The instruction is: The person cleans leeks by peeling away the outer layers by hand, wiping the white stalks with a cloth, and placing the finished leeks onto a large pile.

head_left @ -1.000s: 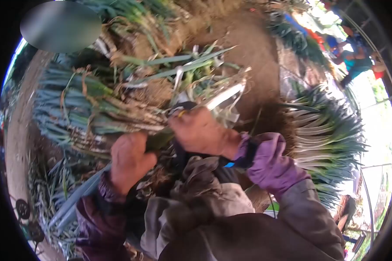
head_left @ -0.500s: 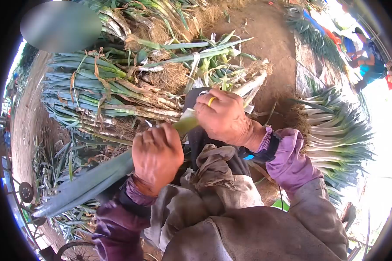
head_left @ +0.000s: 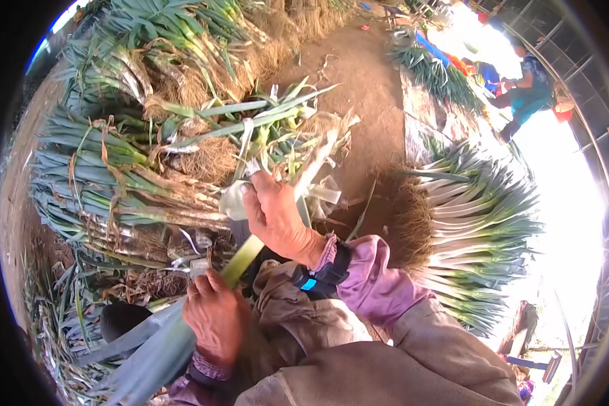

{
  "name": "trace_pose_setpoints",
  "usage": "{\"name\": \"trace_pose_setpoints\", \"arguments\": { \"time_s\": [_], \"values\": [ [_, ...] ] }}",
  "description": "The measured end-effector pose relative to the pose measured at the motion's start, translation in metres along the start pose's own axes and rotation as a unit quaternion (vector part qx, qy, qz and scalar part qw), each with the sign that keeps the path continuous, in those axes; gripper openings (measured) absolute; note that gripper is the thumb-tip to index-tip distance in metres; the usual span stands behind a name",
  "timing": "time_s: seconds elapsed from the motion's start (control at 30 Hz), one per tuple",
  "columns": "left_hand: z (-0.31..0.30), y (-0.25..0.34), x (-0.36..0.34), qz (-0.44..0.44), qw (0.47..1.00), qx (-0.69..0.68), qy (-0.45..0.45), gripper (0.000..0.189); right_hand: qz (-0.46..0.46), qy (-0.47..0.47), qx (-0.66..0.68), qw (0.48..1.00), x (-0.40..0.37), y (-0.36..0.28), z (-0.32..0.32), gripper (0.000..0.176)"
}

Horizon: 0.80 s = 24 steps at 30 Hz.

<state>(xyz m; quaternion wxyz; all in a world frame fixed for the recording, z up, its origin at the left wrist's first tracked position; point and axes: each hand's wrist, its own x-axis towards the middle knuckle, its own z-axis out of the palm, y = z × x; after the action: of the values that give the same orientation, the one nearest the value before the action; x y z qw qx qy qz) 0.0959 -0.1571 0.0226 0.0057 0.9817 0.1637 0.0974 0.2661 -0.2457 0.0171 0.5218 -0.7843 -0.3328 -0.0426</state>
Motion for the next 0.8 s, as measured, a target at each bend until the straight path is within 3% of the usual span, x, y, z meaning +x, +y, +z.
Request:
{"name": "trace_pose_setpoints", "arguments": {
  "time_s": [0.03, 0.07, 0.17, 0.2, 0.27, 0.3, 0.37, 0.4, 0.47, 0.6, 0.67, 0.73, 0.77, 0.8],
  "values": [
    [-0.006, 0.002, 0.002, -0.03, 0.994, -0.063, -0.087, 0.042, 0.016, 0.009, 0.015, 1.0, 0.0, -0.004, -0.002, 0.014],
    [-0.001, -0.001, 0.007, -0.044, 0.991, -0.075, -0.102, 0.044, 0.036, 0.019, 0.03, 0.999, -0.001, -0.006, -0.004, 0.015],
    [0.034, -0.016, 0.017, 0.076, 0.987, -0.122, -0.07, 0.038, 0.024, 0.096, 0.028, 0.995, 0.013, -0.005, -0.009, 0.019],
    [0.048, -0.021, 0.017, 0.108, 0.979, -0.151, -0.085, 0.033, -0.021, 0.137, 0.007, 0.99, 0.018, 0.002, -0.01, 0.018],
    [0.06, -0.018, 0.011, 0.067, 0.975, -0.179, -0.11, 0.032, -0.118, 0.196, -0.036, 0.973, 0.04, 0.031, -0.021, 0.012],
    [0.06, -0.019, 0.008, 0.042, 0.973, -0.191, -0.125, 0.031, -0.064, 0.222, -0.087, 0.969, 0.054, 0.027, -0.038, 0.013],
    [0.052, -0.024, 0.003, 0.063, 0.978, -0.17, -0.105, 0.03, 0.131, 0.22, 0.147, 0.955, 0.076, 0.007, -0.084, 0.021],
    [0.046, -0.026, 0.002, 0.062, 0.98, -0.155, -0.108, 0.03, 0.063, 0.212, 0.165, 0.961, 0.083, 0.012, -0.109, 0.019],
    [0.031, -0.032, 0.0, 0.074, 0.986, -0.125, -0.088, 0.032, 0.092, 0.245, 0.366, 0.893, 0.102, 0.035, -0.156, 0.015],
    [-0.003, -0.044, -0.004, 0.043, 0.992, -0.073, -0.09, 0.039, 0.061, 0.215, 0.502, 0.836, 0.132, 0.095, -0.245, 0.014],
    [-0.015, -0.049, -0.011, 0.028, 0.992, -0.075, -0.1, 0.042, -0.003, 0.169, 0.209, 0.963, 0.153, 0.151, -0.296, 0.015],
    [-0.024, -0.058, -0.022, 0.06, 0.989, -0.072, -0.115, 0.05, -0.021, 0.091, 0.154, 0.984, 0.17, 0.181, -0.341, 0.014],
    [-0.026, -0.062, -0.026, 0.076, 0.99, -0.078, -0.09, 0.05, -0.01, 0.039, 0.255, 0.966, 0.178, 0.187, -0.359, 0.013],
    [-0.029, -0.065, -0.03, 0.092, 0.99, -0.083, -0.063, 0.051, -0.045, 0.031, 0.115, 0.992, 0.18, 0.189, -0.367, 0.013]
  ]
}}
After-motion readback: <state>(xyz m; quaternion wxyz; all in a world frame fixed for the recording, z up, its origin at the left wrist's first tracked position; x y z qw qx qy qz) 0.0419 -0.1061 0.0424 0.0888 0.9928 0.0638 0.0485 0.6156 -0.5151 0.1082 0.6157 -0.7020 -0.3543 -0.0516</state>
